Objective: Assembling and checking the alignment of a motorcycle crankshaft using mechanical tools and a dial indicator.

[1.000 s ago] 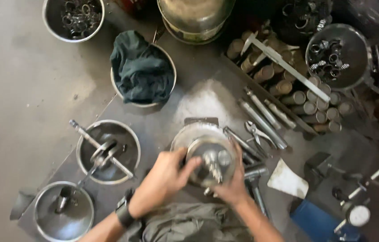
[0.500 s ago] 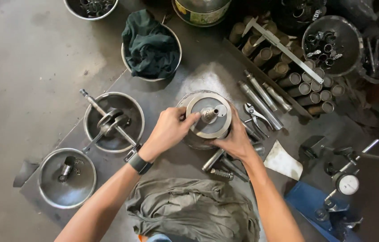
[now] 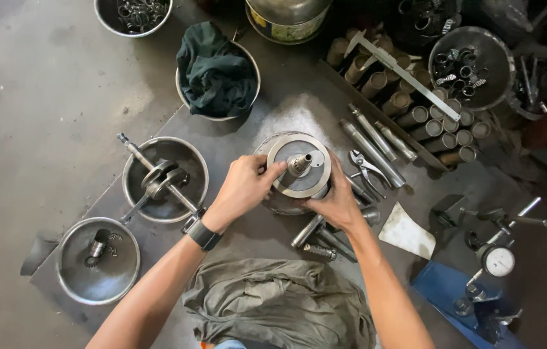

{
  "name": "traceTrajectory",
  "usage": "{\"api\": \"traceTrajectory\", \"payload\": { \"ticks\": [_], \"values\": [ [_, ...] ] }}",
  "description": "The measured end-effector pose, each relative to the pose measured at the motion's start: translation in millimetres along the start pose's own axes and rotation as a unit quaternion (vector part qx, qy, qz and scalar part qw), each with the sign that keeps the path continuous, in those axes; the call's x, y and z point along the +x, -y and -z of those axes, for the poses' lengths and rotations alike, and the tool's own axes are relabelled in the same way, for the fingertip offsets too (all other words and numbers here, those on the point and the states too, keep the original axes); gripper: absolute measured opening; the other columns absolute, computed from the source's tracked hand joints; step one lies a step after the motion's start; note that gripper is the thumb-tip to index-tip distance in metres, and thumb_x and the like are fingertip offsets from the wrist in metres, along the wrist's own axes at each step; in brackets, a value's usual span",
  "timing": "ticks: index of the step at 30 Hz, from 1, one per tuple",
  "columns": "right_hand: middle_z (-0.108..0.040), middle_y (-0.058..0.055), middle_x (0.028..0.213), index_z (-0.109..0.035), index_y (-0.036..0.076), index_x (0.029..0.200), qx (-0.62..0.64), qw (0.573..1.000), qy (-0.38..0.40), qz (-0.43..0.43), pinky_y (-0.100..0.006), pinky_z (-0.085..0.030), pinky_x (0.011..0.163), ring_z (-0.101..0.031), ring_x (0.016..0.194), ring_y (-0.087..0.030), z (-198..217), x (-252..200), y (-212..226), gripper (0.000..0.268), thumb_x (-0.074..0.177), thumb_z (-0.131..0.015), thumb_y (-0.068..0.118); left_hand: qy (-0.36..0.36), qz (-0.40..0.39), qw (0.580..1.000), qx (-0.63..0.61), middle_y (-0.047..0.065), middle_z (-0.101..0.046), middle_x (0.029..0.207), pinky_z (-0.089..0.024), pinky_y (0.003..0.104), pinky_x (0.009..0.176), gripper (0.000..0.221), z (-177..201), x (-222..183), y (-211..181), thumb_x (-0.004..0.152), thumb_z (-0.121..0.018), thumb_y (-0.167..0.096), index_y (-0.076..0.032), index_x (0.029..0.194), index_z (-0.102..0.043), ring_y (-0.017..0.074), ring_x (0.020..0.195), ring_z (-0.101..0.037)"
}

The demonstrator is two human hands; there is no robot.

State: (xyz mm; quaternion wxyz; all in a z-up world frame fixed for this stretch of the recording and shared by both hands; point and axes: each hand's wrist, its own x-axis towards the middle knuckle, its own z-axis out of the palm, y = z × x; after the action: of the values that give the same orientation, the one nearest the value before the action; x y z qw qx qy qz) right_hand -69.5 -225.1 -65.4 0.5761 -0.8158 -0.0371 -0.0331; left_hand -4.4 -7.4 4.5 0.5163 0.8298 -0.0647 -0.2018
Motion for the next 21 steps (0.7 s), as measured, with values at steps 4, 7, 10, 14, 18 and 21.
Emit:
{"api": "traceTrajectory", "payload": {
  "ticks": [4, 7, 10, 14, 18, 21],
  "values": [
    [-0.054, -0.015, 0.149, -0.040, -0.001, 0.153, 0.003, 1.000, 0.001, -0.016, -0.040, -0.044, 0.117, -0.054, 0.137, -0.025, -1.3, 1.7, 8.2, 0.112, 0.057, -0.096, 0.015, -0.030, -0.040, 0.997, 0.066, 0.026, -0.050, 0.059, -0.043, 0.043, 0.051, 0.050, -2.8, -6.2, -1.1, 0.096, -0.070, -0.036, 0.010, 0.077, -0.064, 0.0297, 0.051, -0.038],
    [-0.050, -0.014, 0.152, -0.036, -0.001, 0.155, 0.035, 0.998, 0.007, -0.053, -0.039, -0.045, 0.118, -0.053, 0.138, -0.025, -1.3, 1.1, 5.3, 0.113, 0.061, -0.096, 0.019, -0.029, -0.034, 0.998, 0.053, 0.026, -0.049, 0.060, -0.042, 0.044, 0.052, 0.050, -3.2, -5.5, -0.9, 0.095, -0.068, -0.036, 0.010, 0.078, -0.061, 0.0294, 0.052, -0.036],
    [-0.048, -0.017, 0.155, -0.039, -0.002, 0.153, -0.009, 1.000, -0.002, -0.013, -0.040, -0.042, 0.119, -0.050, 0.141, -0.027, -0.6, 2.0, 6.2, 0.112, 0.058, -0.096, 0.015, -0.027, -0.043, 0.997, 0.058, 0.025, -0.051, 0.060, -0.043, 0.043, 0.052, 0.050, -2.4, -0.6, 4.3, 0.098, -0.065, -0.036, 0.009, 0.078, -0.062, 0.0302, 0.052, -0.035],
    [-0.048, -0.017, 0.154, -0.041, -0.002, 0.153, -0.011, 1.000, -0.001, 0.001, -0.041, -0.041, 0.120, -0.049, 0.143, -0.028, -0.5, 2.6, 8.1, 0.113, 0.055, -0.095, 0.013, -0.021, -0.004, 0.999, 0.038, 0.023, -0.053, 0.057, -0.045, 0.043, 0.052, 0.051, -1.8, 2.2, 4.0, 0.095, -0.066, -0.038, 0.009, 0.076, -0.061, 0.0244, 0.049, -0.045],
    [-0.047, -0.017, 0.155, -0.039, -0.001, 0.154, -0.014, 1.000, 0.000, -0.021, -0.040, -0.041, 0.119, -0.049, 0.142, -0.028, -2.3, 1.8, 6.4, 0.116, 0.052, -0.094, 0.010, -0.029, -0.005, 0.998, 0.057, 0.024, -0.050, 0.057, -0.044, 0.044, 0.051, 0.054, -3.6, 2.2, 6.1, 0.095, -0.069, -0.039, 0.011, 0.074, -0.061, 0.0265, 0.051, -0.039],
    [-0.051, -0.015, 0.152, -0.039, -0.001, 0.154, 0.003, 1.000, -0.004, -0.015, -0.040, -0.043, 0.119, -0.052, 0.140, -0.028, -2.3, 3.0, 14.6, 0.115, 0.053, -0.094, 0.010, -0.032, 0.000, 0.998, 0.054, 0.023, -0.051, 0.056, -0.044, 0.043, 0.051, 0.052, -3.5, 2.3, 4.0, 0.093, -0.069, -0.039, 0.010, 0.075, -0.063, 0.0257, 0.048, -0.043]
  ]
}}
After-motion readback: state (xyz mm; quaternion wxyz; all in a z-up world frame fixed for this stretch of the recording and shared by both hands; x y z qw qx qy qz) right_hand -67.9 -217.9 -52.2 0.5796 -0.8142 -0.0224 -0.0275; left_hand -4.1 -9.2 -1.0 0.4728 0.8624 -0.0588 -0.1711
